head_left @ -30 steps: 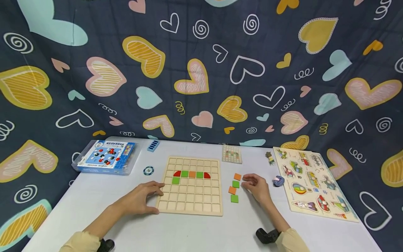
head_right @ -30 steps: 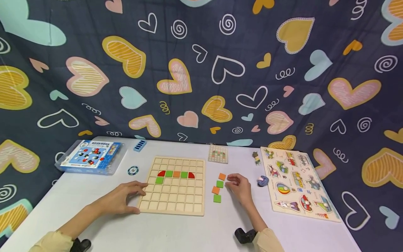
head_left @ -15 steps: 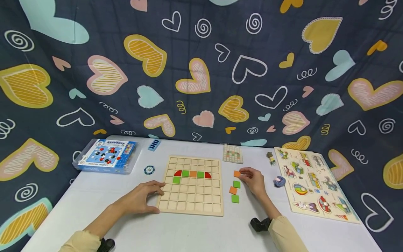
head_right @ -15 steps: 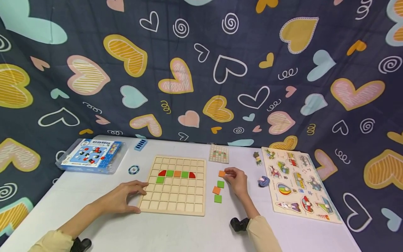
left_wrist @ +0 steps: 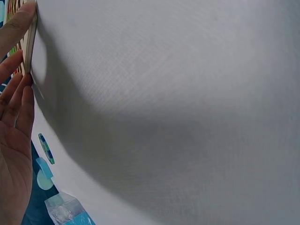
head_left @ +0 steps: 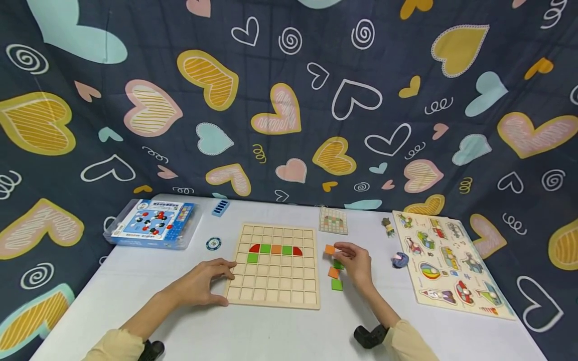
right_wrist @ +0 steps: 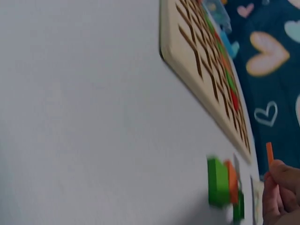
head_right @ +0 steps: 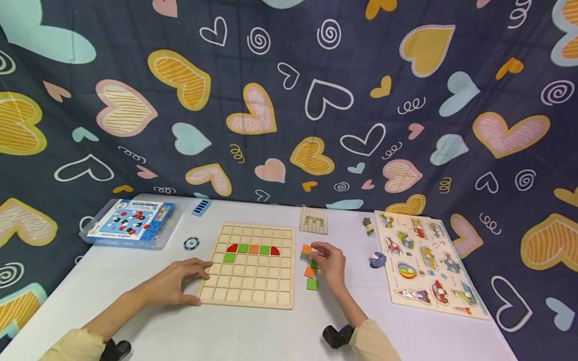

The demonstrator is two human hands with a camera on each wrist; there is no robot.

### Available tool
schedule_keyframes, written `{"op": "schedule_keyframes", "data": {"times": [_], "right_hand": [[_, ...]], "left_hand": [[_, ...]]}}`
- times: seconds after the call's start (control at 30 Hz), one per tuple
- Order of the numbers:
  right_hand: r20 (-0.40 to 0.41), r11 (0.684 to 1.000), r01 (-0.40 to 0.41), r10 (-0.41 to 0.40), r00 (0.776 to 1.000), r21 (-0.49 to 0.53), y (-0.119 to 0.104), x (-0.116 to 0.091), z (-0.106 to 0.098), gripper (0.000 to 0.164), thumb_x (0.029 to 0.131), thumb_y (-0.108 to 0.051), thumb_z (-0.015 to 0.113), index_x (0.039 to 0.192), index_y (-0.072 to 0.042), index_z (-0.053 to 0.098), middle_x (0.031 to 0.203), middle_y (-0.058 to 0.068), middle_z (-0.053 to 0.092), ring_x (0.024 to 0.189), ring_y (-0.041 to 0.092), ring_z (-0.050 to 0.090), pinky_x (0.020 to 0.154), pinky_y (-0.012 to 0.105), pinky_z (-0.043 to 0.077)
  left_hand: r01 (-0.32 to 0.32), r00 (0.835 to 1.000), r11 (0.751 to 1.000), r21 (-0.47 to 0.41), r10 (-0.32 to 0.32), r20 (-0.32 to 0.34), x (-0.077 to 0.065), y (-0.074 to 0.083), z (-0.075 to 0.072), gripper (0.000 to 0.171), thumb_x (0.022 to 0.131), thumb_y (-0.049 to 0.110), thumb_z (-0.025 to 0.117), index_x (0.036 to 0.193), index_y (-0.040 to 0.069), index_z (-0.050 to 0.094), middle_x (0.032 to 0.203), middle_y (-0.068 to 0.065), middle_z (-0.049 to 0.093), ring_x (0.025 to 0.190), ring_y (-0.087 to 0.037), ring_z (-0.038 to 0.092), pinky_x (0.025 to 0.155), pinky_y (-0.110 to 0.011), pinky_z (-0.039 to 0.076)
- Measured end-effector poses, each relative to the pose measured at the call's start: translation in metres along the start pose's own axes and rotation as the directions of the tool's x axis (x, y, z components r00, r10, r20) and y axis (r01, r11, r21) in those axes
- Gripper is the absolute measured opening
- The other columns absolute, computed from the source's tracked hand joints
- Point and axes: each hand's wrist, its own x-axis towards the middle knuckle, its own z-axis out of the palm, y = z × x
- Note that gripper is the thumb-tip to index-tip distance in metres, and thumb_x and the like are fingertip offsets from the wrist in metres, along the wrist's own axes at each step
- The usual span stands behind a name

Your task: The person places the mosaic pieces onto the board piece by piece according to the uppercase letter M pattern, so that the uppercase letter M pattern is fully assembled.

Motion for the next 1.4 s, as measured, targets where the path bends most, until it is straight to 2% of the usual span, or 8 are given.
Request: {"op": "schedule_keyframes", "data": {"times": [0.17,0.3,0.53,0.73,0.97,1.17,1.4], "right_hand": [[0.039,0.999,0.019,-0.021,0.999,0.048,-0.006,-0.013,0.018,0.023,0.078,0.006,0.074,0.100,0.005,0.071,0.097,0.018,0.071,0.083,0.025,0.069,0.066,0.020,0.056],[0.089,0.994,0.047,-0.057,0.994,0.102,-0.013,-0.023,0.035,0.022,0.078,0.007,0.073,0.099,0.006,0.070,0.096,0.019,0.071,0.083,0.026,0.069,0.068,0.021,0.057],[0.179,0.979,0.111,-0.142,0.974,0.172,-0.022,-0.035,0.064,0.021,0.079,0.006,0.072,0.100,0.007,0.069,0.097,0.020,0.070,0.083,0.029,0.069,0.071,0.022,0.057],[0.222,0.963,0.121,-0.177,0.959,0.243,-0.032,-0.042,0.089,0.022,0.080,0.004,0.073,0.101,0.008,0.069,0.096,0.020,0.070,0.084,0.031,0.068,0.071,0.031,0.058],[0.270,0.970,0.140,-0.192,0.943,0.200,-0.042,-0.046,0.117,0.019,0.079,0.004,0.073,0.098,0.004,0.071,0.093,0.014,0.072,0.080,0.022,0.069,0.068,0.018,0.055],[0.268,0.957,0.188,-0.245,0.932,0.222,-0.050,-0.047,0.130,0.019,0.077,0.007,0.073,0.096,0.007,0.070,0.091,0.016,0.071,0.078,0.023,0.069,0.066,0.018,0.055],[0.286,0.953,0.189,-0.254,0.924,0.237,-0.055,-0.048,0.137,0.019,0.076,0.008,0.074,0.095,0.008,0.070,0.091,0.018,0.070,0.077,0.021,0.068,0.066,0.016,0.055]], "left_hand": [[0.018,1.000,1.000,0.004,-0.018,0.012,-0.002,-0.001,0.001,0.047,0.066,0.041,0.086,0.104,0.020,0.067,0.134,-0.006,0.056,0.119,-0.026,0.053,0.101,-0.048,0.043],[0.019,1.000,1.000,0.009,-0.019,0.008,-0.003,-0.002,0.001,0.047,0.066,0.041,0.086,0.104,0.021,0.067,0.133,-0.006,0.056,0.119,-0.026,0.054,0.101,-0.048,0.043],[0.012,1.000,1.000,0.008,-0.012,0.011,-0.001,0.000,0.001,0.047,0.066,0.040,0.086,0.104,0.020,0.067,0.133,-0.007,0.056,0.119,-0.026,0.054,0.101,-0.049,0.043],[0.005,1.000,1.000,0.005,-0.006,0.014,0.000,0.000,0.001,0.047,0.066,0.039,0.086,0.105,0.019,0.067,0.133,-0.007,0.056,0.119,-0.027,0.053,0.101,-0.049,0.043],[0.012,1.000,1.000,-0.001,-0.012,0.026,0.000,0.001,0.001,0.047,0.067,0.039,0.085,0.105,0.018,0.067,0.133,-0.008,0.056,0.119,-0.027,0.053,0.101,-0.049,0.043],[0.019,0.999,1.000,0.004,-0.019,0.029,0.000,0.003,0.000,0.047,0.068,0.039,0.085,0.106,0.017,0.067,0.134,-0.008,0.056,0.120,-0.028,0.053,0.101,-0.050,0.043],[0.009,1.000,1.000,0.012,-0.009,0.023,0.000,0.003,-0.001,0.047,0.068,0.038,0.085,0.106,0.017,0.067,0.133,-0.008,0.056,0.120,-0.028,0.053,0.101,-0.049,0.043]]}}
